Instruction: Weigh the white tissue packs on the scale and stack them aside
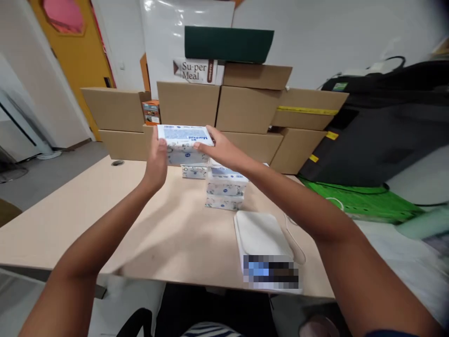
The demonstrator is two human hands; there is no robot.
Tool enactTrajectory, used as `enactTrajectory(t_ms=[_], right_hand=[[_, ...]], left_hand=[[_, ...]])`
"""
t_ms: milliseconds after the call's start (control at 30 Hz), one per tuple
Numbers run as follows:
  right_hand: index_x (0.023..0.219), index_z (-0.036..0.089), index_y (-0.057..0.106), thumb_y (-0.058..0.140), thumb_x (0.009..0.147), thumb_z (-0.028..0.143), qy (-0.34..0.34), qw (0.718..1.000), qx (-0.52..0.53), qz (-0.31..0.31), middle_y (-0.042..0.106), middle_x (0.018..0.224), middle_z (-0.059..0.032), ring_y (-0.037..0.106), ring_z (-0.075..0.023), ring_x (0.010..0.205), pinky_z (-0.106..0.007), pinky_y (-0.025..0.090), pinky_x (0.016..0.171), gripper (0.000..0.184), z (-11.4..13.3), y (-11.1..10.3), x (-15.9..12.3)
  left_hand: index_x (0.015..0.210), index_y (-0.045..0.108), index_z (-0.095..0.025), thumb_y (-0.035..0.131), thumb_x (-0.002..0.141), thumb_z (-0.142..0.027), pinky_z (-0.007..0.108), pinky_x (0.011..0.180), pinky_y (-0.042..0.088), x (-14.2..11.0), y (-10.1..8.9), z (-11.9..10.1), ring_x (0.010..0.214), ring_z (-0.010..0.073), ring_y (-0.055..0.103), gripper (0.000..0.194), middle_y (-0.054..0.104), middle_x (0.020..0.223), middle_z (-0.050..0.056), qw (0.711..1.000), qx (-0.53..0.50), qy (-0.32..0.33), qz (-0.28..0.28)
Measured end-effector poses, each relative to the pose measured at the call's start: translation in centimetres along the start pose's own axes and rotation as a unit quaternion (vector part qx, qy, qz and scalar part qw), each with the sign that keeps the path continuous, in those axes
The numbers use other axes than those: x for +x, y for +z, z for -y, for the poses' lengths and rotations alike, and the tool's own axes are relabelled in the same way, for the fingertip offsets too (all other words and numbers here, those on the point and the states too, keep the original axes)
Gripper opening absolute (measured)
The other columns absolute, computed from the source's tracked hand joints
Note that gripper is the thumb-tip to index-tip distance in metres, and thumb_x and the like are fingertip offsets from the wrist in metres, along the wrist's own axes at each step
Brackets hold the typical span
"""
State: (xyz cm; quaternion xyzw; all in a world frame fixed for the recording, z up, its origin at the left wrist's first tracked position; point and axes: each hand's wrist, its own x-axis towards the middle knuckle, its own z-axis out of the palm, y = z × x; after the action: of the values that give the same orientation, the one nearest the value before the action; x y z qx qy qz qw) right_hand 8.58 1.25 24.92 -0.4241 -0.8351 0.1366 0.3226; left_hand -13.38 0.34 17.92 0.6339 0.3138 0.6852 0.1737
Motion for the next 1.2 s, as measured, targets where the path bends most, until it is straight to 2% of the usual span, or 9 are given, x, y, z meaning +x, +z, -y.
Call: enactTrajectory(t_ms=[100, 267, 400, 533, 667, 800, 1000, 1100, 1200], right_hand=[[0.173, 0.011, 0.032, 0.063, 0.103, 0.047, 0.062, 0.998, -0.017, 0.018, 0.051, 0.172, -0.0205, 0.059, -0.0327, 0.151, -0.048, 0.049, 0.125, 0.084, 0.3, 2.1, 4.2], [0.158, 0.011, 0.055, 0.067, 0.098, 0.059, 0.027, 0.973, -0.168, 0.153, 0.066, 0.157, -0.0212, 0.068, -0.0369, 0.138, -0.046, 0.054, 0.113, 0.077, -0.8, 6.3, 5.1], [0.144, 0.011, 0.070, 0.066, 0.100, 0.055, -0.004, 0.919, -0.304, 0.253, 0.076, 0.143, -0.0228, 0.061, -0.0447, 0.147, -0.065, 0.027, 0.133, 0.063, -0.4, 9.2, 4.3], [0.155, 0.017, 0.064, 0.062, 0.102, 0.056, -0.079, 0.939, -0.288, 0.172, 0.065, 0.160, -0.0185, 0.045, -0.0420, 0.163, -0.069, 0.006, 0.140, 0.065, -0.9, 7.4, 1.5], [0.154, 0.026, 0.065, 0.049, 0.105, 0.062, -0.048, 0.977, -0.206, -0.017, 0.073, 0.151, -0.0121, 0.065, -0.0386, 0.145, -0.074, 0.008, 0.138, 0.062, -6.5, 1.1, -2.0], [0.147, 0.021, 0.070, 0.056, 0.100, 0.061, 0.092, 0.951, -0.227, -0.191, 0.077, 0.143, -0.0169, 0.070, -0.0396, 0.137, -0.074, 0.024, 0.134, 0.064, -16.8, -4.5, -5.4], [0.137, 0.005, 0.072, 0.049, 0.105, 0.045, 0.319, 0.930, -0.164, -0.076, 0.076, 0.138, -0.0306, 0.075, -0.0374, 0.128, -0.051, 0.058, 0.108, 0.057, -28.1, -5.7, -8.4], [0.144, 0.006, 0.067, 0.058, 0.102, 0.044, 0.292, 0.939, -0.176, -0.041, 0.071, 0.147, -0.0302, 0.070, -0.0356, 0.135, -0.049, 0.055, 0.112, 0.058, -30.0, -4.7, -6.7], [0.153, 0.016, 0.061, 0.078, 0.090, 0.040, 0.241, 0.951, -0.194, 0.028, 0.058, 0.166, -0.0210, 0.050, -0.0320, 0.157, -0.046, 0.040, 0.128, 0.069, -30.9, -3.7, -2.8]], left_hand=[[0.168, 0.043, -0.026, 0.061, 0.085, -0.094, 0.067, 0.136, 0.032, 2.3, -1.3, 2.8, 0.166, 0.0421, 0.040, 0.109, 0.048, 0.174, 0.017, 0.997, 0.021, -0.065, -0.023], [0.171, 0.035, -0.026, 0.075, 0.093, -0.070, 0.064, 0.130, 0.043, -2.5, -4.2, 5.9, 0.156, 0.0389, 0.054, 0.098, 0.050, 0.172, 0.018, 0.988, 0.040, -0.146, 0.038], [0.167, 0.040, -0.017, 0.077, 0.086, -0.073, 0.068, 0.135, 0.032, -6.5, -5.8, 8.7, 0.163, 0.0477, 0.041, 0.105, 0.043, 0.175, 0.024, 0.950, 0.111, -0.273, 0.101], [0.170, 0.034, -0.015, 0.076, 0.087, -0.069, 0.065, 0.138, 0.027, -7.9, -5.2, 11.3, 0.168, 0.0473, 0.033, 0.108, 0.032, 0.182, 0.024, 0.917, 0.184, -0.336, 0.109], [0.168, 0.041, -0.022, 0.075, 0.091, -0.064, 0.059, 0.139, 0.028, -7.0, -3.4, 12.7, 0.168, 0.0411, 0.035, 0.094, 0.037, 0.181, 0.018, 0.918, 0.214, -0.303, 0.138], [0.167, 0.043, -0.021, 0.070, 0.095, -0.063, 0.057, 0.138, 0.030, -5.7, -1.2, 13.8, 0.167, 0.0406, 0.038, 0.088, 0.041, 0.179, 0.018, 0.914, 0.227, -0.297, 0.159], [0.164, 0.041, -0.013, 0.072, 0.093, -0.063, 0.060, 0.141, 0.020, -3.6, 0.4, 13.7, 0.174, 0.0433, 0.017, 0.091, 0.023, 0.183, 0.026, 0.923, 0.252, -0.262, 0.122], [0.160, 0.046, -0.021, 0.070, 0.096, -0.064, 0.068, 0.139, 0.018, -3.6, 0.9, 11.2, 0.175, 0.0437, 0.012, 0.080, 0.016, 0.185, 0.023, 0.951, 0.267, -0.135, 0.080], [0.160, 0.049, -0.032, 0.066, 0.104, -0.051, 0.068, 0.137, 0.027, -6.4, 1.7, 7.0, 0.171, 0.0388, 0.028, 0.062, 0.033, 0.180, 0.016, 0.965, 0.251, 0.017, 0.073]])
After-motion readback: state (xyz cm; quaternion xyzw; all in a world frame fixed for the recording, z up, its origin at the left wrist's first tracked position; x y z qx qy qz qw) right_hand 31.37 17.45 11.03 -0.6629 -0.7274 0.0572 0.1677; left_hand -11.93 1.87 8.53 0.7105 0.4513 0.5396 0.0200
